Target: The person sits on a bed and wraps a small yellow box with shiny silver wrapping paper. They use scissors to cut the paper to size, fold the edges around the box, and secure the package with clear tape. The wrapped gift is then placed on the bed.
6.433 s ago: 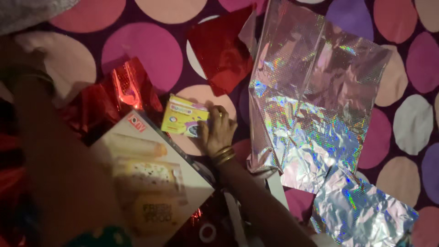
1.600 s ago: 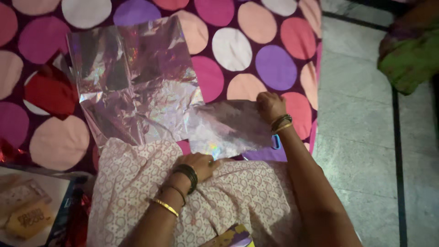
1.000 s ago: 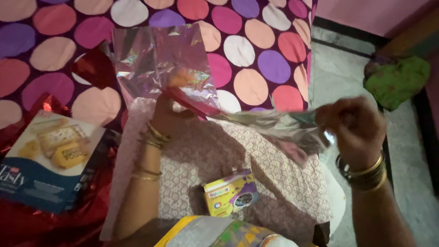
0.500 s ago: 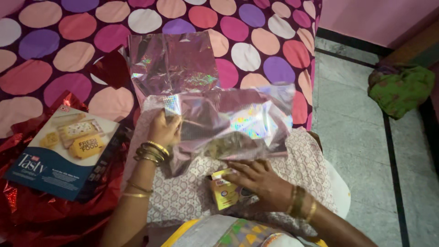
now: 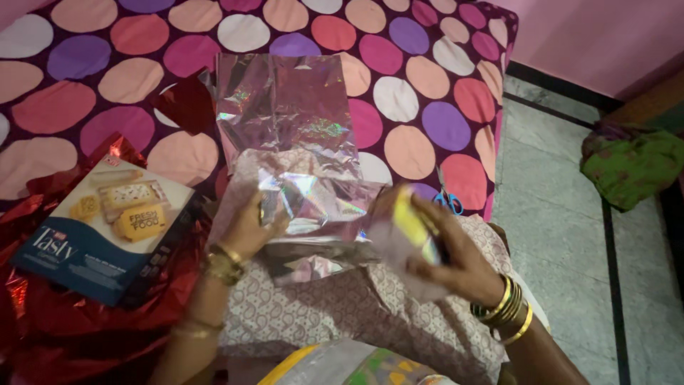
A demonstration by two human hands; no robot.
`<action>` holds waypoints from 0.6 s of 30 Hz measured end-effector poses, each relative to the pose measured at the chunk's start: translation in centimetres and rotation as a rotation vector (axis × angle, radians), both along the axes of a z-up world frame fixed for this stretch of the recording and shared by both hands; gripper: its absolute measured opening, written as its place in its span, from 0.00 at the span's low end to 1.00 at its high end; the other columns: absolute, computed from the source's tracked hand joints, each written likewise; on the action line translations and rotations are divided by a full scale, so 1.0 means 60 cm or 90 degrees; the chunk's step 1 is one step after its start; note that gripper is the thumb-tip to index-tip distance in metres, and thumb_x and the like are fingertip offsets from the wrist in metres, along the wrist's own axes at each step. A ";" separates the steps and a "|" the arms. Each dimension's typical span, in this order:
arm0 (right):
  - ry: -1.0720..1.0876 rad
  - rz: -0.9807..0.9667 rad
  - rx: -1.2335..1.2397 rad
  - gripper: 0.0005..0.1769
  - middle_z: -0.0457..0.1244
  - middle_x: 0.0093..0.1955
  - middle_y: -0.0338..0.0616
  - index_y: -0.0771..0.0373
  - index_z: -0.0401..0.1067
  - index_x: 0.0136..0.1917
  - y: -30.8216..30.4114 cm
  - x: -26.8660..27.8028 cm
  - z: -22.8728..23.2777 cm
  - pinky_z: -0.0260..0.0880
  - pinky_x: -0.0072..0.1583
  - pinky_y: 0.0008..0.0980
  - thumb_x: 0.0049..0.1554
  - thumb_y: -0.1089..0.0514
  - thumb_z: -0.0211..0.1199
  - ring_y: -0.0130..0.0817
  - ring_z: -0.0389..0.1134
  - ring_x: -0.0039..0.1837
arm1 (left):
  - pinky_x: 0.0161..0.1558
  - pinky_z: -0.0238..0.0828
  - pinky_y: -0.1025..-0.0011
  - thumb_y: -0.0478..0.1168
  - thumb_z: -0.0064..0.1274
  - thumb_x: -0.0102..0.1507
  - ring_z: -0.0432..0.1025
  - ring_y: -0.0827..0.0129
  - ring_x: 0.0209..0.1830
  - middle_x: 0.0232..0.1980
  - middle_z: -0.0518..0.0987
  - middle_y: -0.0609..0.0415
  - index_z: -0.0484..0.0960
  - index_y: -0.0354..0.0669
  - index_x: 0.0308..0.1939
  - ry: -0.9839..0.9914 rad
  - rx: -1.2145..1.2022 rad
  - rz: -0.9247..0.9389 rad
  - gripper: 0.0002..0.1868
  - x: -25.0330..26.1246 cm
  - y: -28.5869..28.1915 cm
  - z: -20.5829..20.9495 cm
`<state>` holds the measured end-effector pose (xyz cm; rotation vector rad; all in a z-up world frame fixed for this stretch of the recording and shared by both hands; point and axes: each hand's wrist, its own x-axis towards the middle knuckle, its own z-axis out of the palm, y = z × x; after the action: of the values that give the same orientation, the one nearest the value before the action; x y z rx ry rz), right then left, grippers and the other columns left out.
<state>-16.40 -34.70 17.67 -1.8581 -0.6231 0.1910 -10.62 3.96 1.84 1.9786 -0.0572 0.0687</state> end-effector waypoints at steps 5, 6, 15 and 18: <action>-0.097 -0.110 -0.130 0.51 0.50 0.80 0.56 0.52 0.51 0.82 0.116 0.021 -0.031 0.58 0.75 0.46 0.52 0.46 0.70 0.51 0.54 0.79 | 0.42 0.78 0.70 0.35 0.63 0.59 0.74 0.74 0.42 0.47 0.78 0.55 0.70 0.41 0.64 0.056 -0.194 -0.018 0.31 -0.085 0.063 0.004; -0.154 -0.103 -0.172 0.49 0.46 0.82 0.59 0.52 0.52 0.82 0.147 0.019 -0.043 0.57 0.75 0.48 0.54 0.44 0.69 0.55 0.52 0.80 | 0.42 0.77 0.70 0.35 0.63 0.58 0.73 0.75 0.41 0.47 0.77 0.55 0.67 0.42 0.67 0.073 -0.203 -0.007 0.34 -0.096 0.071 0.003; -0.185 -0.164 -0.340 0.53 0.35 0.84 0.67 0.52 0.51 0.80 0.213 0.005 -0.105 0.63 0.67 0.53 0.50 0.34 0.69 0.66 0.53 0.75 | 0.59 0.72 0.69 0.31 0.65 0.57 0.72 0.68 0.61 0.62 0.77 0.51 0.62 0.36 0.71 0.023 -0.388 0.037 0.41 -0.143 0.036 -0.013; -0.205 -0.113 -0.213 0.53 0.38 0.83 0.68 0.58 0.49 0.82 0.195 0.009 -0.127 0.63 0.68 0.53 0.53 0.42 0.72 0.66 0.52 0.77 | 0.62 0.73 0.64 0.40 0.64 0.60 0.76 0.59 0.62 0.64 0.80 0.43 0.41 0.47 0.82 -0.028 -0.312 0.142 0.55 -0.148 0.015 0.011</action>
<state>-15.85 -22.99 10.04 -2.2808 -0.6692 -0.1332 -19.49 4.84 2.48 1.4864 0.1401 0.2477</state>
